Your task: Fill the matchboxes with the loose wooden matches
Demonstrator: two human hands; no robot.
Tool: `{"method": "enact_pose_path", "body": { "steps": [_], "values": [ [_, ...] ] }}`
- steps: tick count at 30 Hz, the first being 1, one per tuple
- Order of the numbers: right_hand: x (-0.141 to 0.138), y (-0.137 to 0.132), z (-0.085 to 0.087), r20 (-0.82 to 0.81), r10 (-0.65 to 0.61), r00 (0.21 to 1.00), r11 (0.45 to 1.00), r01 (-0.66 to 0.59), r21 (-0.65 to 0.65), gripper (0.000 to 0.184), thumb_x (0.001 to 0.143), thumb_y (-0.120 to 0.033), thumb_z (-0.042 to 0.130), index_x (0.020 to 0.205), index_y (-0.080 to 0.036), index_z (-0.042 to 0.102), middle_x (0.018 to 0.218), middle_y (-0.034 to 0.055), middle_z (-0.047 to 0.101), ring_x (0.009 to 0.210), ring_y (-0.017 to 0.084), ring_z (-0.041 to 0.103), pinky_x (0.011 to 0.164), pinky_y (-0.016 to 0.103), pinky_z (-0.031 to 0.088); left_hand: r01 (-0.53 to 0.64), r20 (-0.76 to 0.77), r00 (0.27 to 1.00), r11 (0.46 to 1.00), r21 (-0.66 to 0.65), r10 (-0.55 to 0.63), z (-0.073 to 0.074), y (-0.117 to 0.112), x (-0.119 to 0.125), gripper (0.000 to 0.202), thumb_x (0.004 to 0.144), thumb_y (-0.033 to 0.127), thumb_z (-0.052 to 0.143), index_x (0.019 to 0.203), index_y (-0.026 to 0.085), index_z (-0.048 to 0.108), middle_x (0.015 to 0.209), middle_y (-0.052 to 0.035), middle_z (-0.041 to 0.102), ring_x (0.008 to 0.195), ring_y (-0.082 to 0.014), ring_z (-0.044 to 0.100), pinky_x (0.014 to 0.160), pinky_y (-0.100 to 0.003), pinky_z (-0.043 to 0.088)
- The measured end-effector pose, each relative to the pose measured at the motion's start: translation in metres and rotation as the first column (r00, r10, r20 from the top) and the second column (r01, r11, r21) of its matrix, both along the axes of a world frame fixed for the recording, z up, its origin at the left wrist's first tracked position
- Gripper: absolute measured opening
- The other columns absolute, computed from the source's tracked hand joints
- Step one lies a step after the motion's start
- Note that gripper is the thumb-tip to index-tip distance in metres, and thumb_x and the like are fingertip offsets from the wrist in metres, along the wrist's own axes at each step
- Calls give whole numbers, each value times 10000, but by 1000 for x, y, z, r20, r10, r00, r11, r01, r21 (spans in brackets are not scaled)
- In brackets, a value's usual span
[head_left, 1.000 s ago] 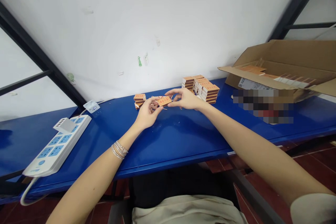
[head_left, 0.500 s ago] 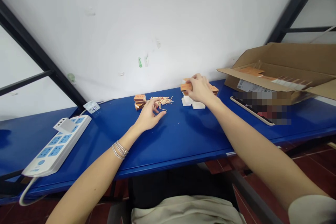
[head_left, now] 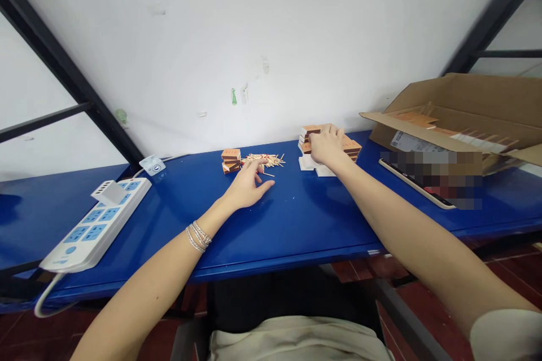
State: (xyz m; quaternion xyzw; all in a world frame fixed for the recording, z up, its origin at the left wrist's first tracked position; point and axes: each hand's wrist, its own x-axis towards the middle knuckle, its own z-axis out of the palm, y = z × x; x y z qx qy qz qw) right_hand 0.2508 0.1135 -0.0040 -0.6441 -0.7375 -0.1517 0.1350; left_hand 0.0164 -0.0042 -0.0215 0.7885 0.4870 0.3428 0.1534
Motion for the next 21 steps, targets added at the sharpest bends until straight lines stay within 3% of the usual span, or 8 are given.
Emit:
{"method": "enact_pose_path", "body": {
  "steps": [9, 12, 14, 17, 21],
  "values": [
    [2, -6, 3, -38, 19, 999, 995, -15, 102, 321, 827, -192, 489, 1054, -61, 674, 1102, 254, 525, 1053, 355, 462, 851, 474, 304, -11, -24, 1000, 1000, 14, 12, 4, -2, 1, 443, 814, 285, 635, 1224, 195, 494, 1023, -59, 547, 731, -139, 544, 738, -335, 500],
    [9, -9, 9, -131, 83, 988, 992, -70, 102, 345, 768, -151, 538, 1075, -118, 691, 1091, 210, 567, 1027, 327, 502, 862, 457, 335, -30, -44, 999, 998, 46, 32, 5, -2, -1, 476, 815, 284, 632, 1260, 197, 486, 1020, -60, 553, 753, -153, 546, 772, -351, 490],
    [16, -12, 14, -238, 140, 961, 990, -136, 35, 352, 723, -114, 562, 1037, -164, 714, 1039, 159, 624, 964, 284, 552, 847, 414, 377, -76, -71, 994, 991, 112, 84, 7, -1, -3, 458, 823, 278, 621, 1257, 194, 500, 1015, -67, 558, 829, -184, 555, 823, -371, 472],
    [27, -19, 21, -402, 133, 906, 985, -166, -47, 328, 722, -108, 556, 992, -177, 730, 943, 121, 688, 862, 249, 604, 742, 348, 436, -214, -114, 961, 942, 259, 250, 14, 4, -13, 338, 832, 276, 605, 1154, 180, 567, 973, -87, 568, 962, -249, 533, 920, -422, 414],
    [37, -27, 33, -473, 97, 876, 995, -68, 78, 288, 789, -172, 537, 1006, -156, 726, 941, 136, 712, 882, 278, 635, 749, 369, 465, -422, -59, 874, 813, 402, 482, 24, 14, -36, 297, 826, 320, 602, 1088, 181, 603, 1009, -124, 542, 1027, -299, 482, 969, -464, 357]
  ]
}}
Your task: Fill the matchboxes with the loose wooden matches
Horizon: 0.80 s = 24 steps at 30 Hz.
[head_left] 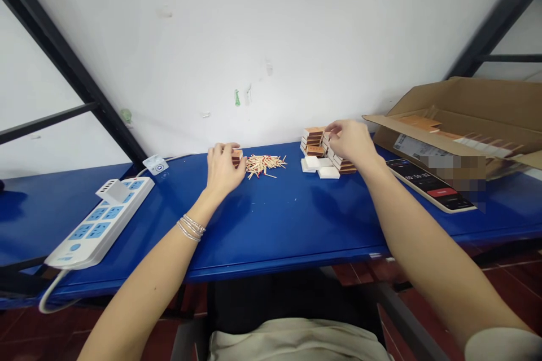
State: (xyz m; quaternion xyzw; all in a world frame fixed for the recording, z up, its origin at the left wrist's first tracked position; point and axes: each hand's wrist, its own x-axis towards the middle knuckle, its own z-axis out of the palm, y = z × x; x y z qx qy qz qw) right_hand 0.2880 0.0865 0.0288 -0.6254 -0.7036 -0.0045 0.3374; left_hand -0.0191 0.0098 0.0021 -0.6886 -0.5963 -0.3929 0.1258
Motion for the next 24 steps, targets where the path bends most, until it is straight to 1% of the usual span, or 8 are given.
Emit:
{"method": "enact_pose_path", "body": {
  "steps": [3, 5, 7, 10, 12, 15, 19, 24],
  "values": [
    [-3, -5, 5, -35, 34, 999, 999, -33, 43, 290, 817, -197, 536, 1036, -151, 719, 970, 137, 722, 874, 273, 658, 767, 371, 485, -91, 20, 996, 996, 7, 91, 1, 6, -15, 440, 787, 434, 637, 1142, 178, 589, 1100, -151, 514, 1098, -331, 436, 981, -483, 343],
    [-11, -8, 3, -50, 180, 982, 980, -184, -74, 289, 836, -227, 538, 1054, -168, 718, 937, 113, 735, 720, 223, 672, 720, 352, 505, -121, 29, 992, 991, -49, 123, -1, 9, -20, 557, 761, 499, 647, 1206, 175, 560, 1176, -173, 504, 1143, -361, 421, 977, -509, 343],
    [-23, -12, -3, -62, 404, 913, 879, -406, -248, 314, 833, -268, 577, 1106, -180, 703, 920, 82, 745, 546, 165, 639, 673, 335, 522, -132, 22, 990, 983, -130, 136, -4, 11, -23, 645, 746, 536, 648, 1266, 173, 524, 1238, -189, 502, 1184, -384, 414, 979, -531, 345],
    [-43, -16, -18, -11, 547, 837, 777, -512, -365, 436, 810, -296, 634, 1224, -161, 646, 848, 64, 752, 526, 160, 648, 726, 342, 536, -140, 4, 990, 964, -228, 144, -9, 14, -23, 669, 768, 537, 621, 1319, 184, 485, 1307, -179, 509, 1240, -372, 414, 1010, -520, 347],
    [-53, -18, -27, 50, 582, 812, 780, -539, -318, 481, 808, -316, 641, 1258, -146, 624, 1054, 107, 733, 792, 214, 713, 863, 356, 518, -147, -1, 988, 953, -264, 152, -9, 16, -23, 641, 794, 523, 596, 1327, 187, 477, 1321, -165, 522, 1252, -352, 427, 1027, -500, 350],
    [-63, -18, -37, 108, 618, 779, 779, -587, -222, 466, 809, -311, 635, 1248, -155, 626, 1267, 110, 649, 1160, 265, 608, 1011, 374, 444, -145, 8, 988, 947, -286, 154, -9, 19, -25, 574, 821, 478, 575, 1309, 190, 489, 1301, -151, 555, 1237, -335, 463, 1028, -490, 361],
    [-78, -21, -49, 75, 578, 813, 808, -557, -191, 278, 807, -251, 636, 1062, -154, 693, 1090, 89, 718, 1030, 235, 654, 923, 338, 477, -146, 15, 988, 951, -272, 156, -9, 18, -25, 484, 833, 401, 569, 1268, 191, 528, 1271, -145, 571, 1211, -332, 486, 1014, -496, 372],
    [-96, -24, -63, 76, 528, 846, 839, -506, -201, 111, 808, -269, 626, 840, -182, 685, 922, 71, 716, 849, 209, 652, 757, 300, 470, -148, -15, 989, 981, -128, 147, -6, 13, -16, 453, 822, 432, 590, 1198, 181, 590, 1173, -152, 574, 1145, -325, 507, 984, -476, 396]
  ]
}}
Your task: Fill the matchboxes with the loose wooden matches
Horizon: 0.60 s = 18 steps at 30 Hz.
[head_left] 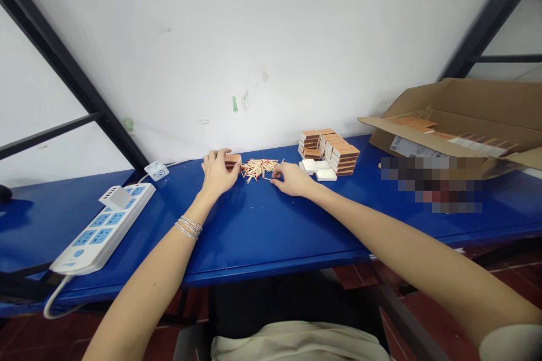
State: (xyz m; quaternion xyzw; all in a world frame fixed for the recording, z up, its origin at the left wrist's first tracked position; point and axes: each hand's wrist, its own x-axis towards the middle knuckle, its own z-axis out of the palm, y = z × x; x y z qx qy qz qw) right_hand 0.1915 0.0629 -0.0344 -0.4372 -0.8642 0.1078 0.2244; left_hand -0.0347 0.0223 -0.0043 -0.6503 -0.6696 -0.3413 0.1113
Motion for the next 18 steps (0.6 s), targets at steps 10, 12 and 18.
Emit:
{"method": "enact_pose_path", "body": {
  "steps": [10, 12, 18],
  "values": [
    [4, -2, 8, -108, 38, 993, 999, -39, -12, 90, 808, -168, 563, 778, -159, 647, 845, 70, 688, 754, 159, 604, 708, 260, 425, 231, -31, 964, 889, -397, -264, -4, -7, 17, 153, 810, 347, 595, 801, 205, 649, 711, -17, 668, 668, -171, 607, 665, -289, 446],
    [2, -7, 8, -161, 139, 977, 989, -146, -33, 88, 804, -181, 576, 788, -163, 661, 807, 41, 691, 698, 133, 588, 676, 243, 420, 199, -55, 968, 878, -434, -247, -7, -7, 19, 142, 796, 346, 613, 805, 208, 643, 737, -23, 683, 681, -178, 615, 635, -284, 434],
    [-6, -15, 4, -99, 339, 936, 929, -349, -123, 90, 741, -139, 605, 782, -152, 684, 776, 28, 703, 662, 115, 586, 641, 224, 415, 73, -106, 986, 903, -424, -129, -16, -3, 26, 146, 839, 318, 554, 886, 206, 637, 839, -63, 697, 755, -201, 642, 666, -292, 456]
  ]
}}
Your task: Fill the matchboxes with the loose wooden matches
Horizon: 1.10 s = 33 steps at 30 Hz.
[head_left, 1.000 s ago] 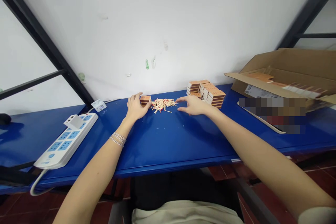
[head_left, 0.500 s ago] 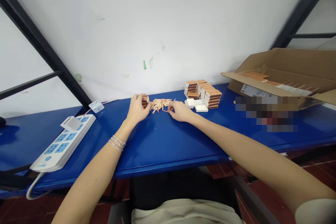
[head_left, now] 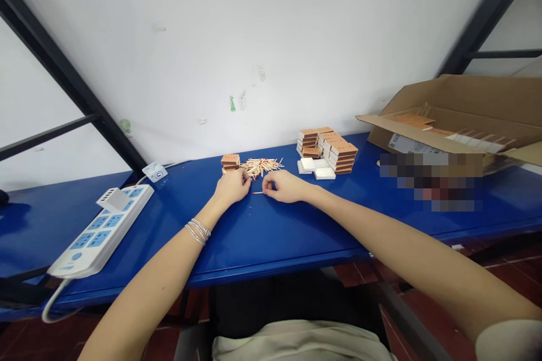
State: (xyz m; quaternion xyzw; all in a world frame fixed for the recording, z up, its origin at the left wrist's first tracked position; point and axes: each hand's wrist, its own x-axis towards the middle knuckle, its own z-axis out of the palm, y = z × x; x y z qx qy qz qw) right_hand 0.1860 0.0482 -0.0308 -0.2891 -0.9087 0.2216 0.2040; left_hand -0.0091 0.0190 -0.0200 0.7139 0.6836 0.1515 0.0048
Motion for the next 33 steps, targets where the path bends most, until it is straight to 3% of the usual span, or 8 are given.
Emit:
{"method": "enact_pose_path", "body": {
  "steps": [11, 17, 22, 25, 29, 33],
  "values": [
    [6, 8, 0, -62, -161, 985, 987, 161, -2, 86, 761, -204, 637, 801, -169, 705, 726, 6, 679, 599, 97, 539, 621, 220, 394, -20, -67, 998, 999, -44, 17, 6, -4, 0, 195, 898, 289, 452, 937, 173, 604, 934, -127, 690, 879, -267, 659, 747, -350, 479],
    [3, 7, -2, -130, -213, 968, 977, 208, -45, 102, 786, -243, 635, 816, -179, 709, 748, 7, 709, 583, 98, 587, 605, 216, 425, 46, 266, 963, 999, -6, -43, 1, -1, 0, 150, 891, 290, 494, 860, 172, 580, 772, -55, 671, 736, -182, 632, 703, -290, 472],
    [-2, 2, -2, -245, -235, 941, 942, 159, -294, 162, 832, -289, 601, 843, -171, 713, 813, 18, 741, 445, 79, 606, 528, 206, 474, 189, 563, 816, 981, -44, -131, -3, -2, 8, 169, 900, 313, 499, 835, 165, 547, 697, -3, 614, 532, -107, 530, 526, -232, 421],
    [-5, 3, -4, -353, -280, 893, 927, 156, -343, 166, 825, -294, 616, 844, -164, 718, 823, 31, 740, 449, 91, 627, 493, 200, 466, 249, 658, 742, 964, -93, -128, -1, -7, 16, 171, 912, 318, 491, 868, 161, 541, 621, 22, 571, 435, -83, 472, 456, -217, 378],
    [-5, 5, -4, -407, -310, 859, 922, 167, -351, 189, 803, -327, 644, 846, -157, 715, 816, 43, 733, 476, 109, 640, 471, 205, 440, 250, 602, 783, 965, -77, -155, 2, -12, 18, 202, 907, 366, 500, 914, 172, 555, 584, 30, 577, 421, -93, 481, 464, -226, 389],
    [0, 6, 1, -327, -321, 889, 941, 261, -215, 152, 801, -267, 626, 843, -148, 712, 758, 27, 721, 487, 90, 598, 526, 212, 427, 199, 325, 922, 977, 72, -211, 5, -10, 9, 145, 829, 319, 597, 850, 175, 594, 781, -22, 687, 603, -128, 587, 607, -263, 438]
  ]
}}
